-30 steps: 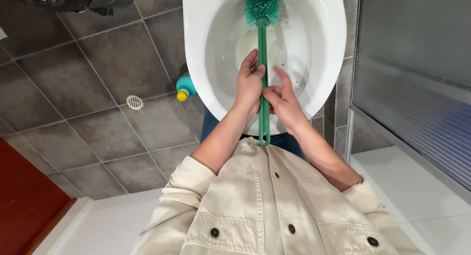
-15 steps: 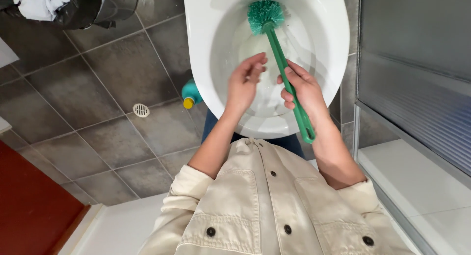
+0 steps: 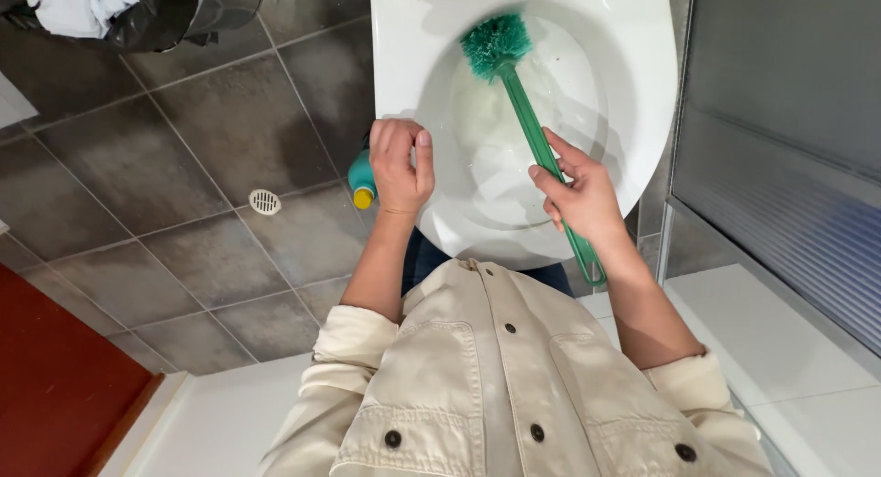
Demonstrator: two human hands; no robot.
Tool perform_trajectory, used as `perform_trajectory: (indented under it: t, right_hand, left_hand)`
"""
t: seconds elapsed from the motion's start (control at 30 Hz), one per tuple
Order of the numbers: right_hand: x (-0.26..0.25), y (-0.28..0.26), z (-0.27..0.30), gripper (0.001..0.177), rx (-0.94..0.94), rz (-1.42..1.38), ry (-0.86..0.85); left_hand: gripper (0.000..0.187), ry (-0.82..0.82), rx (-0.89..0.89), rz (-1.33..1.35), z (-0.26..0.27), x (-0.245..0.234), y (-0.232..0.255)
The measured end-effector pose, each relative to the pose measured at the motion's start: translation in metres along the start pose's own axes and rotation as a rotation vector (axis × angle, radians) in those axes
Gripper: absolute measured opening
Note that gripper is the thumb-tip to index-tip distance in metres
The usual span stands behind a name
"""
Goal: Pouring cleaning solution into a toilet bowl and scrubbing it thoroughly with a toilet brush.
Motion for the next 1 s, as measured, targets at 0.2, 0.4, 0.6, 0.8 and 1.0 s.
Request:
perform_trajectory:
  t: [0.2,0.4,0.6,0.8,1.0]
  right_hand:
    - [0.007,0.018,0.007,0.046,0.019,0.234,-0.132]
    - [0.002,0.010,0.012,0.041,-0.156,0.911,-0.249]
    - [-0.014,0.003,-0.007,0.042,0.010,0.254,-0.020]
    - [-0.009,0.011,-0.010,0.046,-0.005,-0.094,-0.040]
    - [-0.001,0.030,-0.006,0.043,-0.010,0.465,-0.160]
  left_hand:
    - [0.027,0.007,-0.043,0.041,0.001,0.001,-0.005]
    - [0.029,0.000,0.020,0.048,-0.006,0.002,0.006]
    - [0.030,-0.004,-0.002,0.029,-0.005,0.009,0.009]
    - [0.029,-0.014,-0.007,0.022,-0.001,0.009,0.002]
    - [0.030,-0.010,-0.003,0.031,-0.003,0.007,-0.002]
Point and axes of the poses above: each hand's wrist, its own z-axis away from the middle knuckle, its own x-axis out of the palm, y = z × x, the point moved 8 cm from there along -z, towards the middle knuckle, and after that the axes turned 12 degrees about x, right-handed, at the moved point
